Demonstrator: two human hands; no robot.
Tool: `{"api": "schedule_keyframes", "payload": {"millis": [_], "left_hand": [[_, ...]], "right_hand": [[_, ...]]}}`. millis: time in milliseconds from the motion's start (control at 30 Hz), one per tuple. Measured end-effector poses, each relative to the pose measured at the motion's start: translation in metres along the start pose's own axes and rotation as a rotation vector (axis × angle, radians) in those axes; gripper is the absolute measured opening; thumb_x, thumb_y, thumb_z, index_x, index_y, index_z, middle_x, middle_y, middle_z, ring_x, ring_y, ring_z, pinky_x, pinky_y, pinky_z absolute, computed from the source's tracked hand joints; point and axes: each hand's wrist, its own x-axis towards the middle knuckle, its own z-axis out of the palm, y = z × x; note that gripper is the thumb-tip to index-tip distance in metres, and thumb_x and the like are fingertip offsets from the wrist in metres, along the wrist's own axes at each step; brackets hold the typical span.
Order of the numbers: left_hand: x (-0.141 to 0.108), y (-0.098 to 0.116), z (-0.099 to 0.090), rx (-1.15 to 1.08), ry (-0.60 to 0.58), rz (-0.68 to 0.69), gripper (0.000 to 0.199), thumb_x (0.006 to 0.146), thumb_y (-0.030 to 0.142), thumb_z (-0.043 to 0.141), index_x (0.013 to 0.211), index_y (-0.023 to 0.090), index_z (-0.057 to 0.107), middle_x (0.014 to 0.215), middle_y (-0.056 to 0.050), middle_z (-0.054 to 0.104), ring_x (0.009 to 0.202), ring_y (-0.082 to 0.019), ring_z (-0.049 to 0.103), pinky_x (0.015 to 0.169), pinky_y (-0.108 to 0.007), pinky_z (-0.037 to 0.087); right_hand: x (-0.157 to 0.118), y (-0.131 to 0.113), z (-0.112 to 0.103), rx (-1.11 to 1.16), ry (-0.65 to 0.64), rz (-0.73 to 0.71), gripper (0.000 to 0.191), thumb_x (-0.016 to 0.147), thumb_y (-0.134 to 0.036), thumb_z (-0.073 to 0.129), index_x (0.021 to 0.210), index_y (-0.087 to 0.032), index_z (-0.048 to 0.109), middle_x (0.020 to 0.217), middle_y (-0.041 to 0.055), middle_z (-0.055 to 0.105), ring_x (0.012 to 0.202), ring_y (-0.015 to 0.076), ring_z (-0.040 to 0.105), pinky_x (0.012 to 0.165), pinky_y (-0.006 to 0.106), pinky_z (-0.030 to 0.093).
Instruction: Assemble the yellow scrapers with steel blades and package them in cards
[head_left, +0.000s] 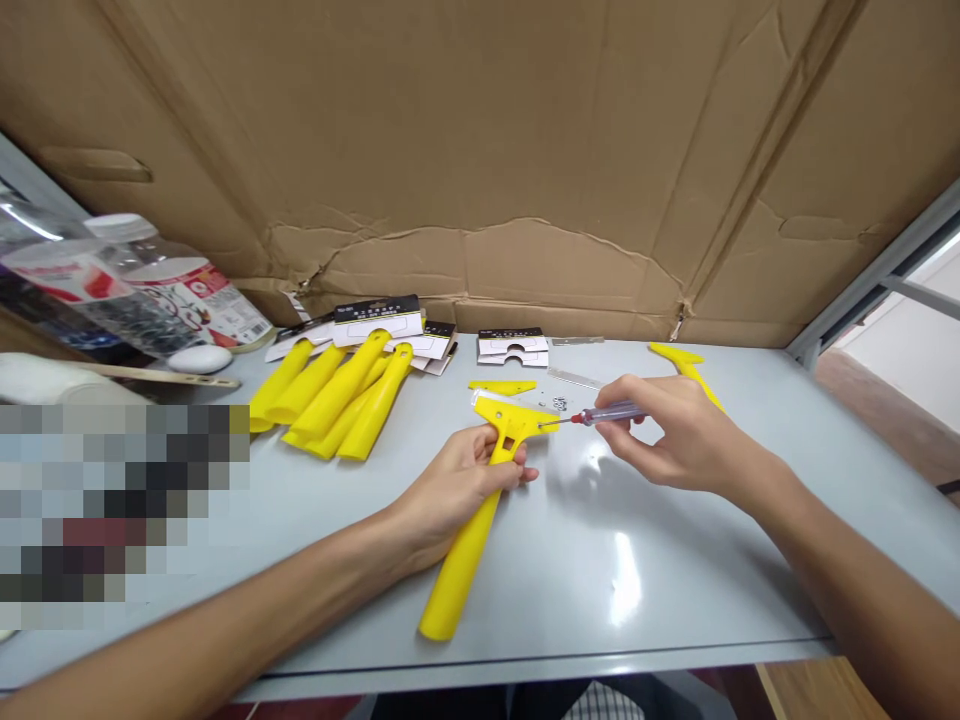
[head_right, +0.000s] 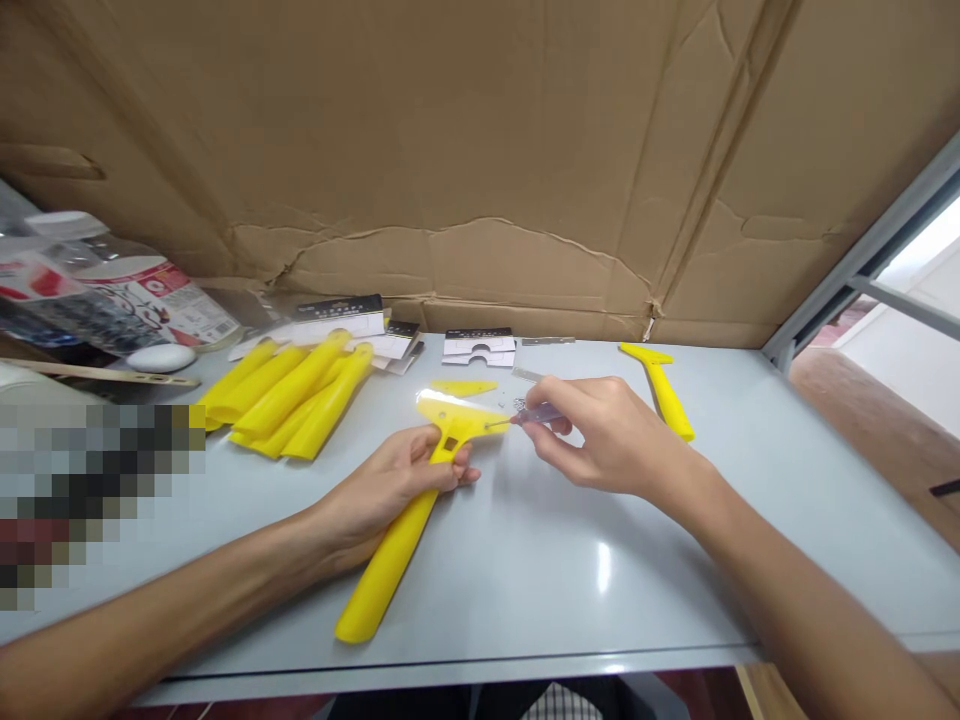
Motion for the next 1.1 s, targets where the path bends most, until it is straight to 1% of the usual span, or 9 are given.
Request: {"api": "schedule_keyframes", "payload": {"millis": [133, 233, 300, 433, 600, 733, 867, 967, 1100], "left_hand": [[0.001, 0.0, 0.0, -0.006, 0.009, -0.006, 0.027, 0.062, 0.018, 0.085, 0.075, 0.019, 0.061, 0.089, -0.001, 0.065, 0.093, -0.022, 0.073, 0.082, -0.031, 0.049], [0.002, -0.002, -0.001, -0.008, 0.013, -0.008, 0.027, 0.064, 0.018, 0.087, 0.076, 0.018, 0.063, 0.088, -0.001, 0.065, 0.094, -0.022, 0.074, 0.08, -0.029, 0.049], [0.002, -0.002, -0.002, -0.014, 0.024, -0.01, 0.027, 0.064, 0.017, 0.087, 0.076, 0.018, 0.063, 0.088, -0.001, 0.066, 0.094, -0.022, 0.074, 0.077, -0.028, 0.049], [0.002, -0.003, -0.003, -0.038, 0.031, -0.02, 0.029, 0.064, 0.016, 0.089, 0.078, 0.018, 0.063, 0.089, -0.001, 0.067, 0.094, -0.022, 0.075, 0.074, -0.026, 0.049], [0.001, -0.004, -0.002, -0.04, 0.022, -0.017, 0.03, 0.065, 0.017, 0.09, 0.078, 0.019, 0.063, 0.088, -0.001, 0.068, 0.09, -0.021, 0.074, 0.074, -0.027, 0.051], [0.0, -0.004, -0.002, -0.021, 0.013, 0.005, 0.026, 0.064, 0.015, 0.087, 0.079, 0.019, 0.066, 0.086, -0.001, 0.068, 0.088, -0.02, 0.073, 0.076, -0.028, 0.052], [0.0, -0.002, -0.001, -0.027, 0.014, 0.022, 0.025, 0.064, 0.014, 0.086, 0.078, 0.018, 0.066, 0.084, -0.001, 0.067, 0.086, -0.019, 0.071, 0.078, -0.028, 0.053], [0.0, -0.001, -0.001, -0.037, 0.012, 0.011, 0.027, 0.064, 0.014, 0.087, 0.076, 0.019, 0.064, 0.084, 0.0, 0.067, 0.089, -0.02, 0.073, 0.078, -0.028, 0.052], [0.001, -0.001, 0.0, -0.032, 0.0, 0.03, 0.025, 0.064, 0.015, 0.087, 0.076, 0.018, 0.064, 0.084, 0.0, 0.069, 0.088, -0.018, 0.072, 0.079, -0.027, 0.052]], "right_hand": [[-0.001, 0.001, -0.001, 0.03, -0.017, -0.008, 0.022, 0.089, -0.01, 0.06, 0.107, -0.023, 0.06, 0.087, -0.0002, 0.077, 0.067, 0.0143, 0.068, 0.063, 0.026, 0.049], [-0.002, 0.003, 0.0, 0.027, -0.025, 0.013, 0.027, 0.089, -0.008, 0.059, 0.111, -0.023, 0.062, 0.089, 0.0001, 0.077, 0.067, 0.0137, 0.067, 0.066, 0.026, 0.05], [-0.003, 0.004, 0.001, 0.028, -0.032, 0.026, 0.024, 0.092, -0.009, 0.06, 0.112, -0.023, 0.063, 0.087, -0.0003, 0.077, 0.065, 0.0133, 0.066, 0.066, 0.026, 0.05], [-0.002, 0.005, 0.001, 0.009, -0.025, 0.058, 0.004, 0.101, -0.022, 0.063, 0.105, -0.022, 0.065, 0.076, -0.0015, 0.074, 0.058, 0.0124, 0.063, 0.058, 0.024, 0.045], [-0.002, 0.006, 0.001, -0.073, -0.009, 0.076, 0.011, 0.103, -0.031, 0.064, 0.097, -0.021, 0.064, 0.067, -0.002, 0.07, 0.053, 0.0135, 0.06, 0.055, 0.026, 0.039], [-0.002, 0.004, 0.005, -0.075, -0.12, 0.095, 0.017, 0.097, -0.027, 0.061, 0.113, -0.019, 0.062, 0.074, 0.0005, 0.073, 0.062, 0.0172, 0.065, 0.061, 0.028, 0.041], [-0.003, 0.003, 0.008, -0.043, -0.213, 0.129, 0.017, 0.091, -0.017, 0.056, 0.106, -0.02, 0.062, 0.085, 0.0026, 0.075, 0.067, 0.0161, 0.065, 0.065, 0.028, 0.041], [-0.003, 0.004, 0.008, -0.088, -0.307, 0.162, 0.022, 0.087, -0.017, 0.057, 0.107, -0.019, 0.067, 0.081, 0.003, 0.075, 0.065, 0.0171, 0.063, 0.065, 0.03, 0.038], [-0.001, 0.002, 0.009, -0.128, -0.443, 0.125, 0.055, 0.089, -0.015, 0.055, 0.142, -0.023, 0.068, 0.086, 0.0024, 0.078, 0.062, 0.0168, 0.057, 0.065, 0.032, 0.034]]}}
